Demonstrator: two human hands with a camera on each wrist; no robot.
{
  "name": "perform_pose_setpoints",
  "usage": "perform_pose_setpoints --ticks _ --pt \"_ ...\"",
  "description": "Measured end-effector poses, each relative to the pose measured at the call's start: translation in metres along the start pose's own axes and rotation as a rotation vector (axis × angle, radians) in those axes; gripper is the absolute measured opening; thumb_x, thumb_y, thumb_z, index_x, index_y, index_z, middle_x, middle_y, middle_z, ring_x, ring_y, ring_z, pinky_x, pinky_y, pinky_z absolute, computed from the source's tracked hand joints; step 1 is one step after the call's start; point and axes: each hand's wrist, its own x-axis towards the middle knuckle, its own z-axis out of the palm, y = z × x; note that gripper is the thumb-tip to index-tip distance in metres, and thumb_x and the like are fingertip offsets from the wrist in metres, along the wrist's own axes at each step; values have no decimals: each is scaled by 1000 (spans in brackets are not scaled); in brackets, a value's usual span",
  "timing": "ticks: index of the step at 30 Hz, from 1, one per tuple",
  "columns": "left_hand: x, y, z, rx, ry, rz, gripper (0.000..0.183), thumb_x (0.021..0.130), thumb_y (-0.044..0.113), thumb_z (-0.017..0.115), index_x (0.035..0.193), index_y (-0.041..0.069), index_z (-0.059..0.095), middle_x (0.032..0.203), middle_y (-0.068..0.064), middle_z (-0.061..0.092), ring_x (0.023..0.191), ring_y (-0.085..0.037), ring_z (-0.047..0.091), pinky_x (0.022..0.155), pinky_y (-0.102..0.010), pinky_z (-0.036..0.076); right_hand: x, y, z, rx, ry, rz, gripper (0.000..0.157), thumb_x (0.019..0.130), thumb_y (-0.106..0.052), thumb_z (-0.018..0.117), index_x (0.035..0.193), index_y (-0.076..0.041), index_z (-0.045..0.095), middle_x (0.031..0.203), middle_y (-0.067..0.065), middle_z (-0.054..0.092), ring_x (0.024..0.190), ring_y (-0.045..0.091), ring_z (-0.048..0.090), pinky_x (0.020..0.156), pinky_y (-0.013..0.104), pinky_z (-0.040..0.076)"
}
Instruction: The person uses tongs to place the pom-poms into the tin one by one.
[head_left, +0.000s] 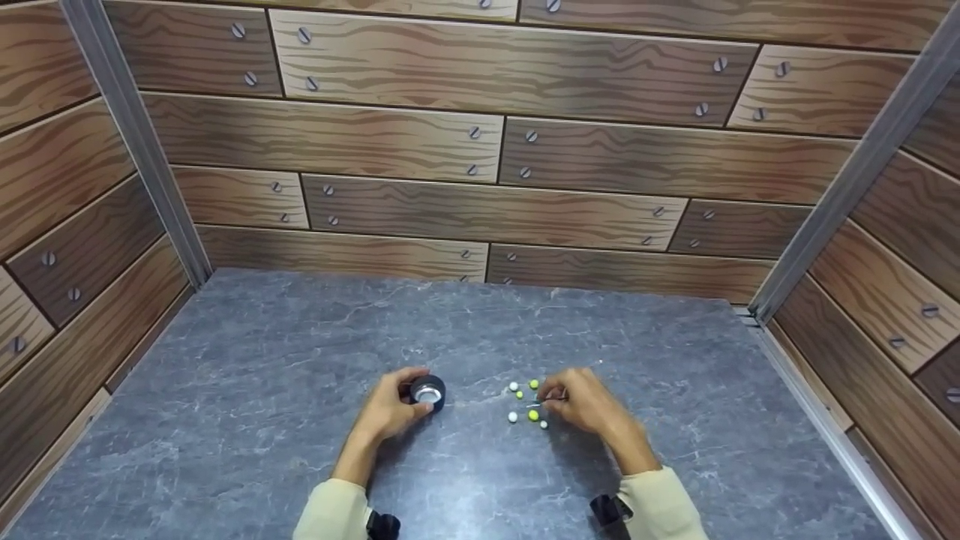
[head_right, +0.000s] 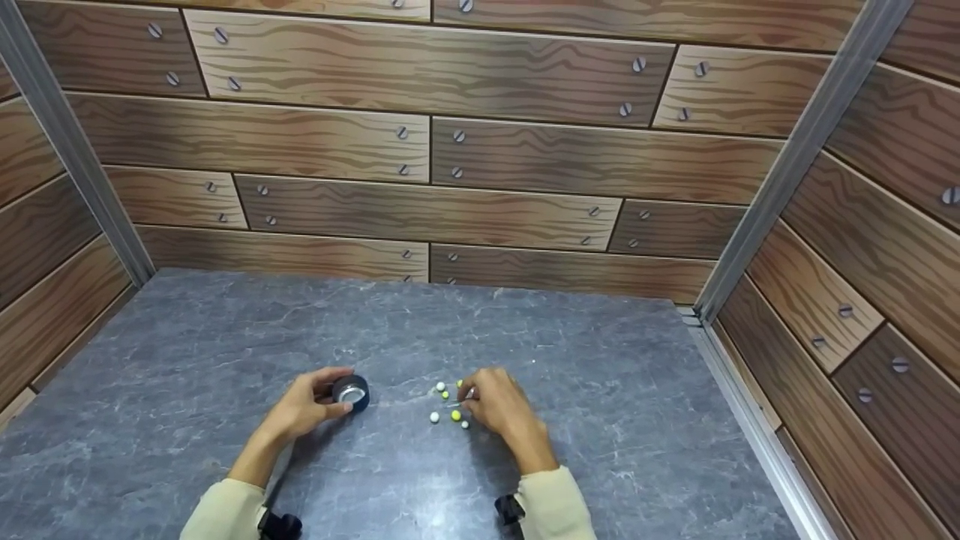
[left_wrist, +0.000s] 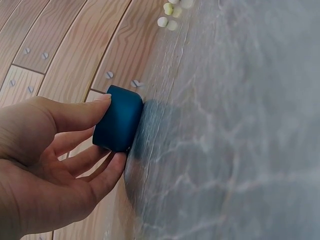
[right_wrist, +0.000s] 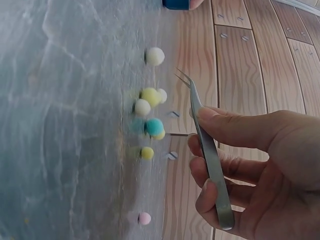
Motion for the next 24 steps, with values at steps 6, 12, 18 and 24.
perform_pose_setpoints --ticks 6,12,18,24 --pt "-2 -2 -1 5 -1 -10 53 81 -10 77 132 -10 62 129 -32 66 117 -42 67 103 -53 55 0 -5 6 58 -37 29 9 83 -1 78 91 -5 81 74 3 70 66 3 52 59 20 46" --pt "-2 -1 -2 4 0 3 53 81 -10 77 132 -11 62 129 -33 65 118 -44 67 104 -53 54 -1 -7 8 55 -33 33 9 84 -3 79 92 -5 81 74 4 70 66 1 51 59 20 45" --pt "-2 0 -1 0 -4 11 53 82 -10 77 132 -11 61 130 -33 65 118 -44 66 104 -54 54 -1 -5 10 52 -43 22 8 84 -1 79 91 -3 81 74 5 70 65 0 50 59 18 45" --pt "-2 0 0 -4 -4 2 53 82 -10 76 133 -10 62 131 -33 65 118 -44 66 105 -53 54 -1 -5 11 56 -51 18 9 83 -1 79 90 -4 81 74 4 73 65 -1 50 59 18 46"
